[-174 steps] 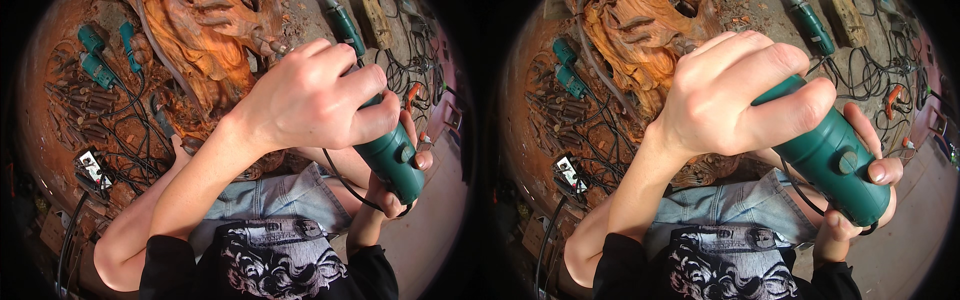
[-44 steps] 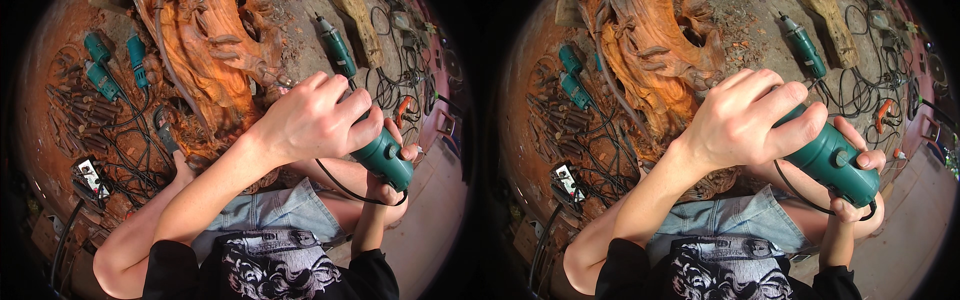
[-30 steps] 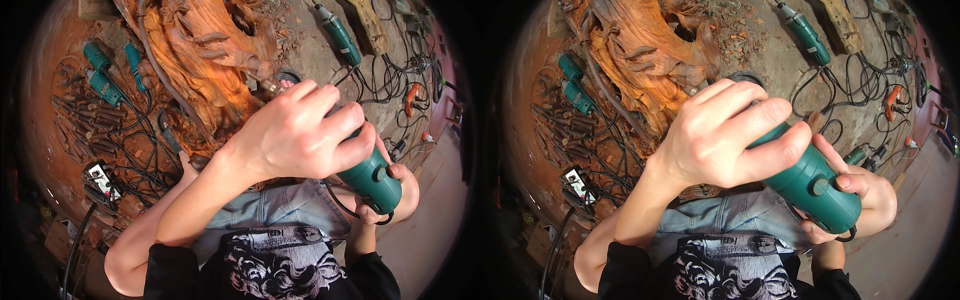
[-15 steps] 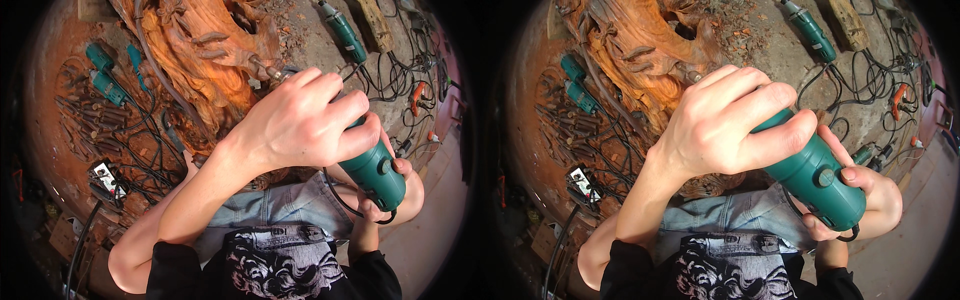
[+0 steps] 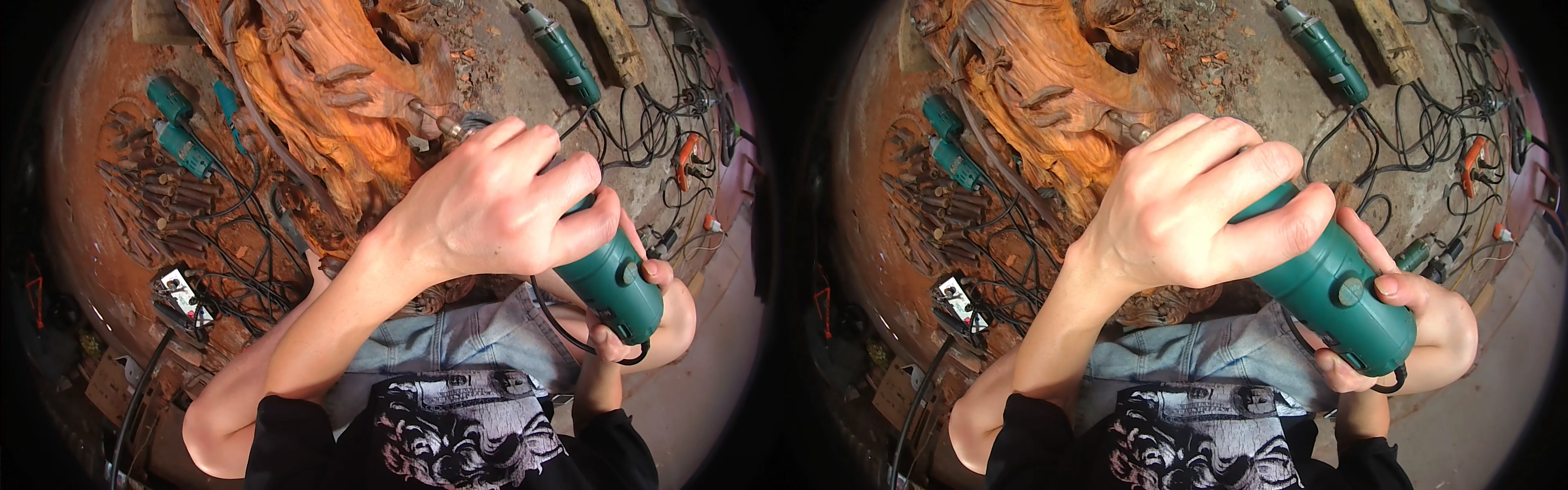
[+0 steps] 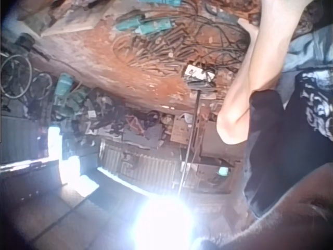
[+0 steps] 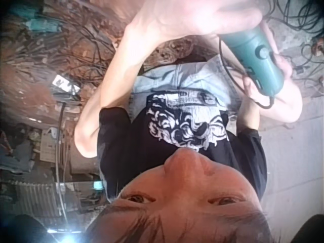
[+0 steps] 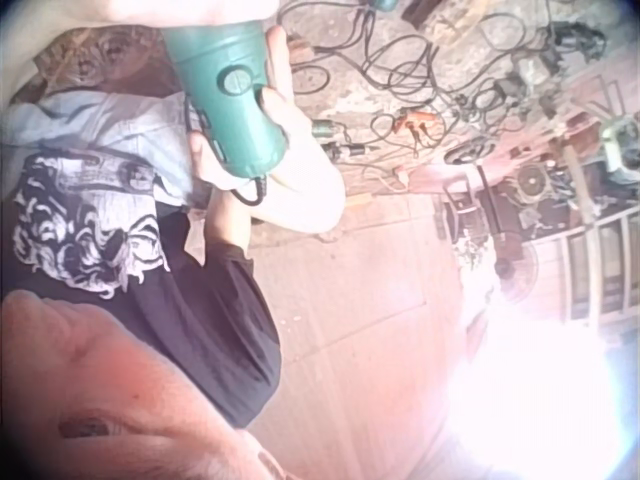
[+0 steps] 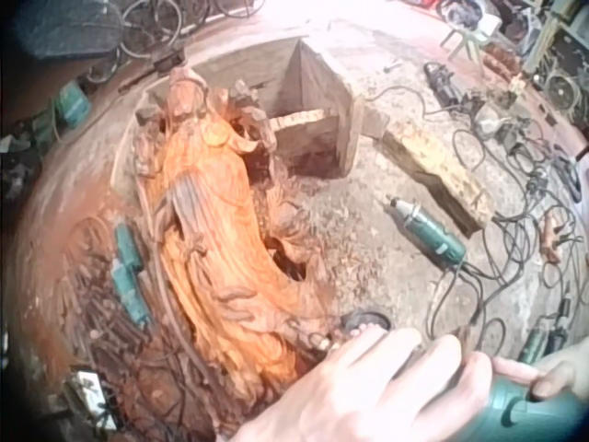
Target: The person uses a green rotary carving tool to shape and detail a large piece of reddish-brown wood. They hold the tool with both hands and move it along the surface to remove material and refine the contours of the wood sculpture.
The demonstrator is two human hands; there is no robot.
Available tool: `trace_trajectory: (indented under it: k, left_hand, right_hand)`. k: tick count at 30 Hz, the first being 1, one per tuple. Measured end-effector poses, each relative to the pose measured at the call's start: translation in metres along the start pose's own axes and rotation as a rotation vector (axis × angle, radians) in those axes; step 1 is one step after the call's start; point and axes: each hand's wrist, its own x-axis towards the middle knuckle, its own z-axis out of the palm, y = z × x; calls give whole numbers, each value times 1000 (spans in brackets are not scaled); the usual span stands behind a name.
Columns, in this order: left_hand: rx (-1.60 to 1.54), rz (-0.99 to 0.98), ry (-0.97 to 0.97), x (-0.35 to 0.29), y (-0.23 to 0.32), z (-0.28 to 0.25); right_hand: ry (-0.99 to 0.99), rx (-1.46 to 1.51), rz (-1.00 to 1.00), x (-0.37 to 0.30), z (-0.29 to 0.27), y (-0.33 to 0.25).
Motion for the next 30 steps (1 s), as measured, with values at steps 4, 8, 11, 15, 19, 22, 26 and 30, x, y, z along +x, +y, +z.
trace_trajectory:
  k: [4,8,11,15,19,22,26,30]
  left_hand:
    - [-4,9,0,0,0,0]
    - [-6,0,-27,-1,1,-1]
    - [-6,2,-24,0,0,-2]
    - [-11,6,-16,1,-1,-2]
    - [1,12,-15,-2,-3,-3]
    - [0,6,-28,-2,-3,-5]
    - [7,-3,-40,-3,-1,-6]
    - [3,-13,-54,-5,0,-8]
  right_hand:
    - [12,7,-14,-2,-2,1]
    - [11,10,-22,-1,-5,1]
    - [3,13,-21,0,-4,1]
    - [-9,20,-23,1,-4,3]
    - [-23,36,-23,4,-3,5]
    - [-32,23,-24,7,-3,6]
    - [-17,-8,-52,1,-7,12]
    - [-33,18,-55,5,-3,9]
